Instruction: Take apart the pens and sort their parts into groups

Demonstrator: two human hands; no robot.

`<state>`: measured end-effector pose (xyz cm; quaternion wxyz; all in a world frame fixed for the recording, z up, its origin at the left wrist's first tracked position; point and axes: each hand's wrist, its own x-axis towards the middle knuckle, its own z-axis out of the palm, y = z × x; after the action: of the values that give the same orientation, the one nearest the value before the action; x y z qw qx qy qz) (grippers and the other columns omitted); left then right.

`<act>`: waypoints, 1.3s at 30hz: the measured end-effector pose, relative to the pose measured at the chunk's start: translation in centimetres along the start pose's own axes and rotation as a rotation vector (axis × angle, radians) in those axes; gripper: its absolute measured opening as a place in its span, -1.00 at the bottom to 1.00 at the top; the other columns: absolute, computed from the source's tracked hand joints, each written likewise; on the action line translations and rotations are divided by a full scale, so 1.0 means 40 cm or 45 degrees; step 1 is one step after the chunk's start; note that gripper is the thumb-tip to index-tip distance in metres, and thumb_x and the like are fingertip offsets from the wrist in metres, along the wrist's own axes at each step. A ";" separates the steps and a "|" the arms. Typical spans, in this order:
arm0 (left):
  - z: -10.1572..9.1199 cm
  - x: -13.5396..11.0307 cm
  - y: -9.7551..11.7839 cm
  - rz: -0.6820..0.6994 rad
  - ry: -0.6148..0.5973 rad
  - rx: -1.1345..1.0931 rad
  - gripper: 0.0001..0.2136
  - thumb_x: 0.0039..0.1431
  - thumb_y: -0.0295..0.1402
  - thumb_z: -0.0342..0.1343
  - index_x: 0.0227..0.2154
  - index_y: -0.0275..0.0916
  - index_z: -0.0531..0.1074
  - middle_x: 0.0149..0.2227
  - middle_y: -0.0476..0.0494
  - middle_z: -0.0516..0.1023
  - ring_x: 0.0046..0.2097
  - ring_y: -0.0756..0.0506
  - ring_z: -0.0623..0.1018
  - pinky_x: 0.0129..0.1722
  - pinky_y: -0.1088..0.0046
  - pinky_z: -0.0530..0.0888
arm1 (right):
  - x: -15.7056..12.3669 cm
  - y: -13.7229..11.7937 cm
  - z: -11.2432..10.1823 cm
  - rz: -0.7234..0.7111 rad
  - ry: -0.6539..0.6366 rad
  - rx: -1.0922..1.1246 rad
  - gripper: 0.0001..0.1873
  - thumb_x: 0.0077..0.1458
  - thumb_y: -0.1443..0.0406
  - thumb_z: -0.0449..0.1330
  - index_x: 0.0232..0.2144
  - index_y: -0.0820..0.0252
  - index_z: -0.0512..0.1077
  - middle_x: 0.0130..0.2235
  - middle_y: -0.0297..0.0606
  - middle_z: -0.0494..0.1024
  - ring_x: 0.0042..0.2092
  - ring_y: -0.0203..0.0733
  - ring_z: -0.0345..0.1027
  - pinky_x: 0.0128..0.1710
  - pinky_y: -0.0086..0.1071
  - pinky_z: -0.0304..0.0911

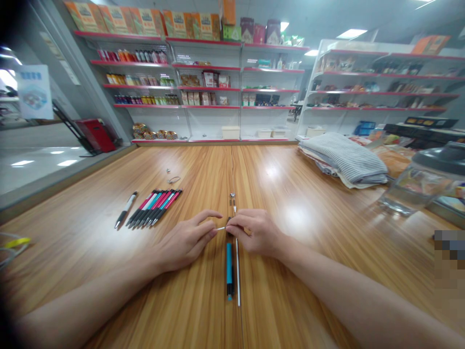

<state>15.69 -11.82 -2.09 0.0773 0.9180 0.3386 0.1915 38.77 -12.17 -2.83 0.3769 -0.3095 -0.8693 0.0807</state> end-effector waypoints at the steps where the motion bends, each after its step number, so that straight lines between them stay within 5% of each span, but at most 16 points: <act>1: 0.002 0.000 -0.002 -0.013 0.023 -0.006 -0.75 0.33 -0.25 -0.22 -0.29 -0.19 0.33 0.10 -0.10 0.31 -0.27 0.01 0.49 -0.26 0.42 0.43 | 0.000 0.003 -0.004 0.037 0.033 0.017 -0.85 0.15 0.31 0.12 -0.36 0.22 0.48 -0.47 -0.28 0.45 -0.45 -0.34 0.25 -0.43 -0.44 0.13; 8: 0.030 0.041 -0.079 -0.242 0.272 -0.063 -0.76 0.29 -0.31 -0.16 -0.37 -0.19 0.38 -0.18 -0.07 0.48 -0.22 -0.03 0.48 -0.21 0.46 0.38 | 0.023 0.138 -0.007 0.632 0.350 0.032 -0.76 0.14 0.24 0.10 -0.29 0.21 0.55 -0.31 -0.22 0.58 -0.31 -0.24 0.40 -0.32 -0.42 0.24; 11: 0.040 0.092 -0.119 -0.288 0.313 -0.025 -0.77 0.27 -0.32 -0.14 -0.40 -0.20 0.39 -0.28 -0.08 0.51 -0.25 -0.05 0.48 -0.27 0.47 0.35 | 0.058 0.218 0.005 0.800 0.280 -0.037 -0.77 0.07 0.26 0.14 -0.33 0.20 0.57 -0.41 -0.25 0.58 -0.39 -0.25 0.38 -0.36 -0.42 0.23; 16: 0.052 0.161 -0.141 -0.288 0.255 -0.014 -0.75 0.26 -0.28 -0.12 -0.40 -0.20 0.43 -0.31 -0.12 0.55 -0.26 -0.07 0.50 -0.32 0.49 0.32 | 0.090 0.258 0.016 0.690 0.149 -0.144 -0.79 0.01 0.36 0.12 -0.39 0.16 0.57 -0.43 -0.30 0.53 -0.44 -0.32 0.29 -0.39 -0.45 0.18; 22: 0.054 0.156 -0.141 -0.157 0.202 0.007 -0.72 0.27 -0.24 -0.14 -0.44 -0.20 0.40 -0.39 -0.09 0.53 -0.33 -0.05 0.48 -0.35 0.50 0.29 | 0.078 0.236 0.009 0.516 -0.029 -0.213 -0.77 -0.02 0.42 0.11 -0.40 0.12 0.56 -0.36 -0.30 0.49 -0.43 -0.35 0.26 -0.37 -0.46 0.17; 31: 0.048 0.155 -0.137 -0.117 0.171 0.010 -0.71 0.29 -0.21 -0.17 -0.43 -0.19 0.37 -0.40 -0.07 0.50 -0.36 -0.04 0.46 -0.40 0.50 0.25 | 0.075 0.230 0.016 0.611 0.046 -0.219 -0.78 0.01 0.35 0.13 -0.27 0.19 0.51 -0.43 -0.33 0.51 -0.45 -0.34 0.28 -0.42 -0.47 0.15; 39: 0.050 0.148 -0.143 -0.145 0.119 -0.001 -0.72 0.28 -0.21 -0.17 -0.40 -0.17 0.38 -0.40 -0.05 0.51 -0.34 -0.05 0.49 -0.37 0.50 0.28 | 0.073 0.209 0.009 0.646 0.027 -0.324 -0.85 0.00 0.31 0.15 -0.40 0.14 0.54 -0.40 -0.31 0.55 -0.40 -0.31 0.35 -0.36 -0.45 0.18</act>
<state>17.25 -3.63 -3.71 0.0726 0.8874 0.3933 0.2294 40.99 -3.75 -4.44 0.3117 -0.5630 -0.7631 0.0595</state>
